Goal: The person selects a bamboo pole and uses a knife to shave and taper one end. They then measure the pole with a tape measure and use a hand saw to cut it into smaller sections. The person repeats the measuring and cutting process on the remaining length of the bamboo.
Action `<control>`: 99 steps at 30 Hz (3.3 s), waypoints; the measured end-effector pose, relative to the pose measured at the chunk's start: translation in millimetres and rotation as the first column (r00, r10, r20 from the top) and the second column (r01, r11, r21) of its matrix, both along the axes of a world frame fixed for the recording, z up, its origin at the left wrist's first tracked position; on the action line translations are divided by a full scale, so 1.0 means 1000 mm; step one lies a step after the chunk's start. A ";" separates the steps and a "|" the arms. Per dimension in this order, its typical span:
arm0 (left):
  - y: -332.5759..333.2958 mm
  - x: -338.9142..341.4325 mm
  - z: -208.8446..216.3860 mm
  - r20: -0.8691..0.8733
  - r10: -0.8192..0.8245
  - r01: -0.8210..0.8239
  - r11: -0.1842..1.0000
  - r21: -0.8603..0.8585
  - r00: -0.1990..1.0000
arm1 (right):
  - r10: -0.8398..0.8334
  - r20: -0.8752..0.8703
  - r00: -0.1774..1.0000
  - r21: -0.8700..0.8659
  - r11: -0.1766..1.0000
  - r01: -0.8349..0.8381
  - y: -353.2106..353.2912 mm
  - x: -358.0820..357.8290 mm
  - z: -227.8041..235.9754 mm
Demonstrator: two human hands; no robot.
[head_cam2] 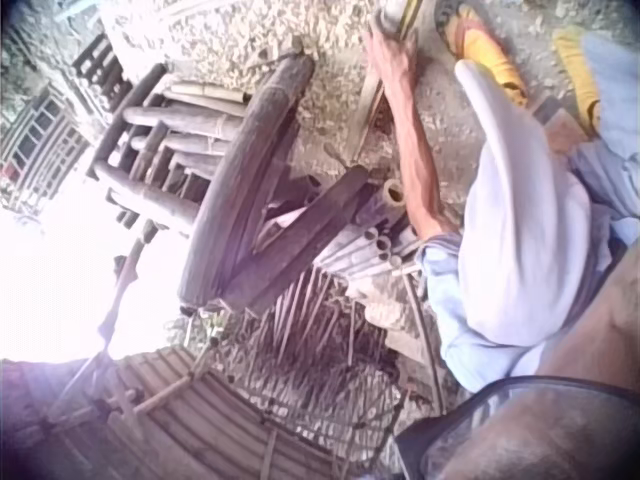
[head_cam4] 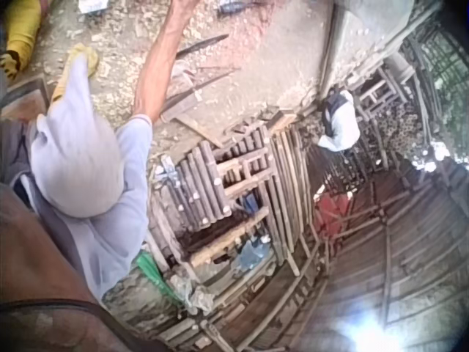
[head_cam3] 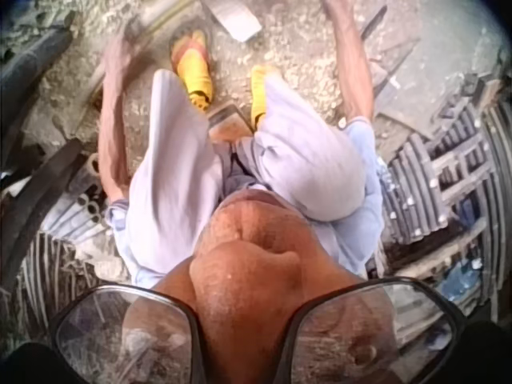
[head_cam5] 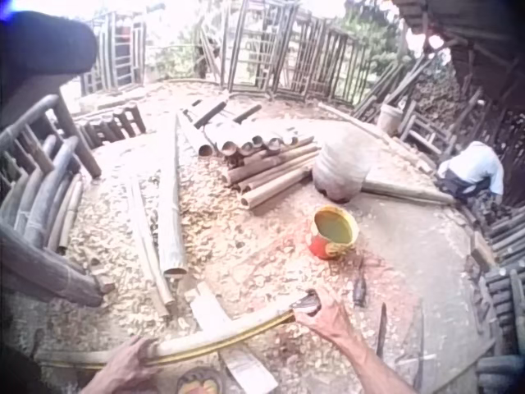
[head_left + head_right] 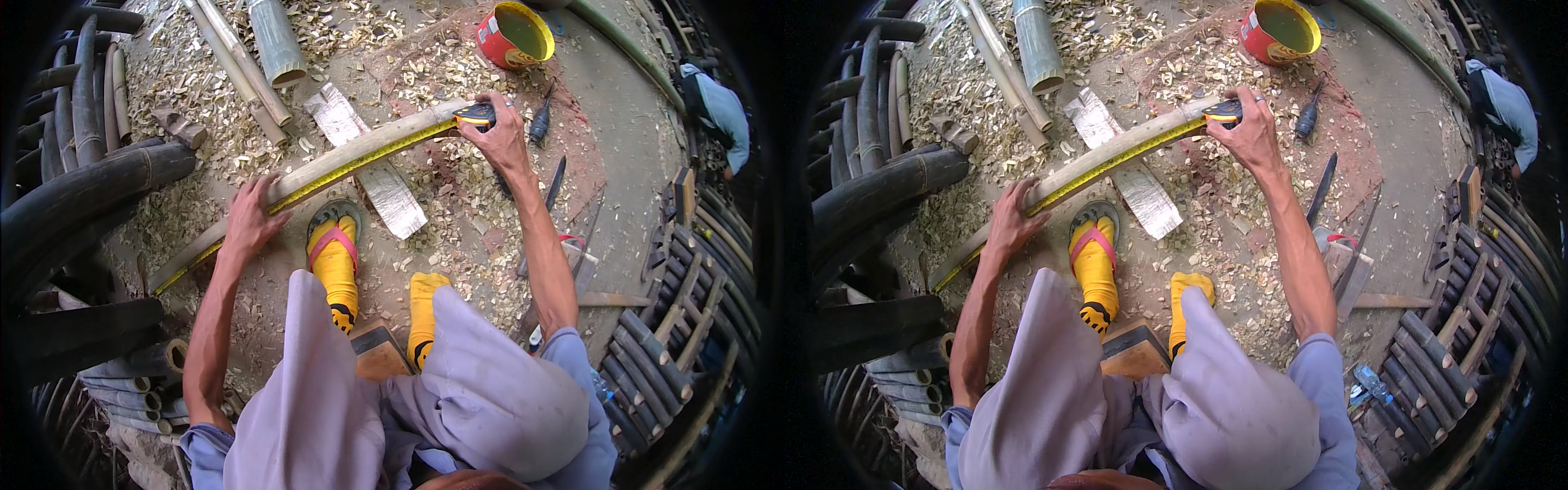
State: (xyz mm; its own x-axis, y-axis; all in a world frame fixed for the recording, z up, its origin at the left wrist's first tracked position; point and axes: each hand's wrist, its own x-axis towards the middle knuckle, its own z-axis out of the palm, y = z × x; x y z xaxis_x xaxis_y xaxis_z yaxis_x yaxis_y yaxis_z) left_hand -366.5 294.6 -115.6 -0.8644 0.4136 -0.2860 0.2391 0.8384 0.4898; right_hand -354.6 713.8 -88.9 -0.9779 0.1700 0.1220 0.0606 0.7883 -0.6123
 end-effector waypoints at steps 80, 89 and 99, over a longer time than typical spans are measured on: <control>0.241 -0.111 -0.012 0.233 -0.518 0.447 0.844 0.296 0.823 | 0.093 0.254 0.963 -0.358 0.934 0.004 -0.102 0.121 -0.033; 0.228 -0.104 -0.019 0.130 -0.448 0.367 0.840 0.399 0.885 | -0.344 0.207 0.916 0.021 0.938 0.347 -0.035 0.159 -0.056; 0.170 -0.066 0.002 0.115 -0.058 0.017 0.943 0.331 0.992 | -0.342 0.062 0.938 0.111 0.936 0.334 -0.003 0.143 -0.059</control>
